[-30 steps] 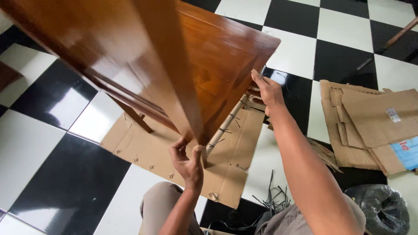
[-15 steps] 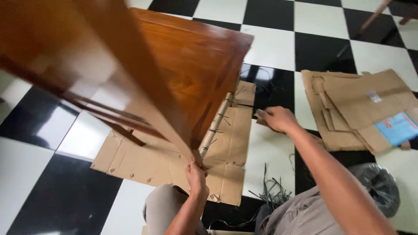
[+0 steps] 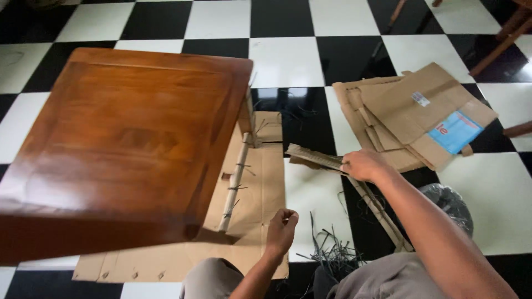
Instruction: Wrapping a wooden chair leg with cardboard and securing it with plastic ties
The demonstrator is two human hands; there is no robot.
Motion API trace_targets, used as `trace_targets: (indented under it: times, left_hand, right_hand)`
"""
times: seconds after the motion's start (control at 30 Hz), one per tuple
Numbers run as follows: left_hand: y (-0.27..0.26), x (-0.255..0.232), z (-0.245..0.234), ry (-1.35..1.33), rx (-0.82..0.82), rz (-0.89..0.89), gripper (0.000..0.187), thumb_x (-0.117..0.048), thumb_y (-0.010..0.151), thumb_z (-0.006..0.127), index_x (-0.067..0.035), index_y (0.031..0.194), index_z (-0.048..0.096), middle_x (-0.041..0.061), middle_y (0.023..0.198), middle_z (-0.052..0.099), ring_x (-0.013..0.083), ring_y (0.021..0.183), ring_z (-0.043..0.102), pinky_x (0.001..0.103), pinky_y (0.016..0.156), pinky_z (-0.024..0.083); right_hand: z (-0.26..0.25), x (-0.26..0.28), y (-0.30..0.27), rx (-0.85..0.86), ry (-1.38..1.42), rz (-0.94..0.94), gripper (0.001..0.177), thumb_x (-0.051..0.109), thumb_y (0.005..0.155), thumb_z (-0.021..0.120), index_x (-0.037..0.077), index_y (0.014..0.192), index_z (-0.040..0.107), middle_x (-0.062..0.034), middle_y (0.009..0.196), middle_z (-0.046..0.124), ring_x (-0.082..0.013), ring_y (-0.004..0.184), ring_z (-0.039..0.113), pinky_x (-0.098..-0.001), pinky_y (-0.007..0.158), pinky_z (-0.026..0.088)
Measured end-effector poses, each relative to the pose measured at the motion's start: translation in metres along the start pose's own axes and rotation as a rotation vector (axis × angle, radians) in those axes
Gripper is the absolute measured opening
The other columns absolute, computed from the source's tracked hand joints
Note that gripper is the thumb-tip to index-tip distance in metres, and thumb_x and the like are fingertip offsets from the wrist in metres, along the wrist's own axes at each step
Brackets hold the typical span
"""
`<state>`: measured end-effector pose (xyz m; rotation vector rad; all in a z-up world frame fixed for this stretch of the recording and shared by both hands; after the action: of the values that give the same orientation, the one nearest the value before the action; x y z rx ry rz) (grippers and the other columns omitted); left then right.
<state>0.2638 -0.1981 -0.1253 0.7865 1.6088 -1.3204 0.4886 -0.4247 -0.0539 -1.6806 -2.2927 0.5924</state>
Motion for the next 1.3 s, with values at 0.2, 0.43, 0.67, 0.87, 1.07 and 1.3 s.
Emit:
trace_targets:
  times: [0.2,0.43,0.67,0.87,1.07,1.3]
  left_hand:
    - [0.019,-0.052,0.016,0.318,0.177,0.028,0.028,-0.032,0.094,0.061,-0.009,0.106,0.071,0.003,0.102,0.074,0.015,0.091,0.068,0.03,0.081,0.054]
    - [0.022,-0.034,0.031,0.406,0.29,0.088,0.022,-0.033,0.095,0.061,-0.013,0.097,0.068,0.002,0.095,0.074,0.0148,0.083,0.068,0.028,0.071,0.055]
    - [0.02,-0.03,0.027,0.481,0.341,-0.002,0.02,-0.032,0.093,0.064,-0.014,0.099,0.069,-0.002,0.103,0.071,0.0126,0.094,0.07,0.029,0.08,0.056]
    - [0.029,-0.022,0.01,0.541,0.322,-0.064,0.025,-0.034,0.094,0.062,-0.013,0.105,0.068,0.001,0.11,0.071,0.0151,0.098,0.07,0.032,0.083,0.056]
    - [0.029,-0.024,-0.007,0.511,0.22,0.018,0.028,-0.035,0.092,0.063,-0.011,0.104,0.07,0.003,0.105,0.073,0.0167,0.094,0.071,0.031,0.08,0.057]
    - [0.02,-0.024,-0.019,0.478,0.13,0.109,0.029,-0.032,0.093,0.064,-0.008,0.107,0.069,0.006,0.103,0.075,0.0192,0.09,0.074,0.032,0.076,0.059]
  right_hand:
    - [0.026,0.005,-0.004,0.112,-0.011,0.019,0.033,0.041,0.095,0.059,0.023,0.116,0.077,-0.0043,0.117,0.075,-0.032,0.105,0.071,-0.0448,0.092,0.056]
    - [0.137,-0.014,0.052,0.217,-0.148,-0.108,0.037,0.036,0.101,0.056,0.009,0.125,0.066,-0.0062,0.135,0.061,-0.0298,0.119,0.064,-0.0446,0.102,0.052]
    - [0.188,-0.026,0.099,0.234,0.02,0.002,0.047,0.022,0.1,0.05,0.015,0.146,0.046,-0.0019,0.168,0.026,-0.0326,0.148,0.035,-0.0561,0.118,0.036]
    - [0.229,-0.026,0.123,0.198,0.067,-0.098,0.044,0.01,0.094,0.049,0.011,0.138,0.053,-0.0007,0.15,0.049,-0.0292,0.135,0.048,-0.0449,0.11,0.044]
    - [0.167,-0.012,0.095,-0.004,0.274,-0.182,0.012,0.007,0.079,0.063,0.013,0.084,0.073,-0.0037,0.093,0.071,-0.0286,0.085,0.067,-0.0402,0.078,0.055]
    - [0.091,0.003,0.049,-0.072,0.864,-0.085,0.038,0.011,0.083,0.062,0.007,0.12,0.063,-0.0073,0.097,0.069,-0.021,0.083,0.064,-0.033,0.077,0.052]
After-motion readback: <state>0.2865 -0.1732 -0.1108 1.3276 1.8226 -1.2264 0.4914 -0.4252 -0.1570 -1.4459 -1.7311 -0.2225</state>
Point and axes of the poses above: each hand's wrist, its own y-axis towards the middle knuckle, its own z-axis out of the palm, x = y × z, the point moved 9 cm from there along y, towards the middle knuckle
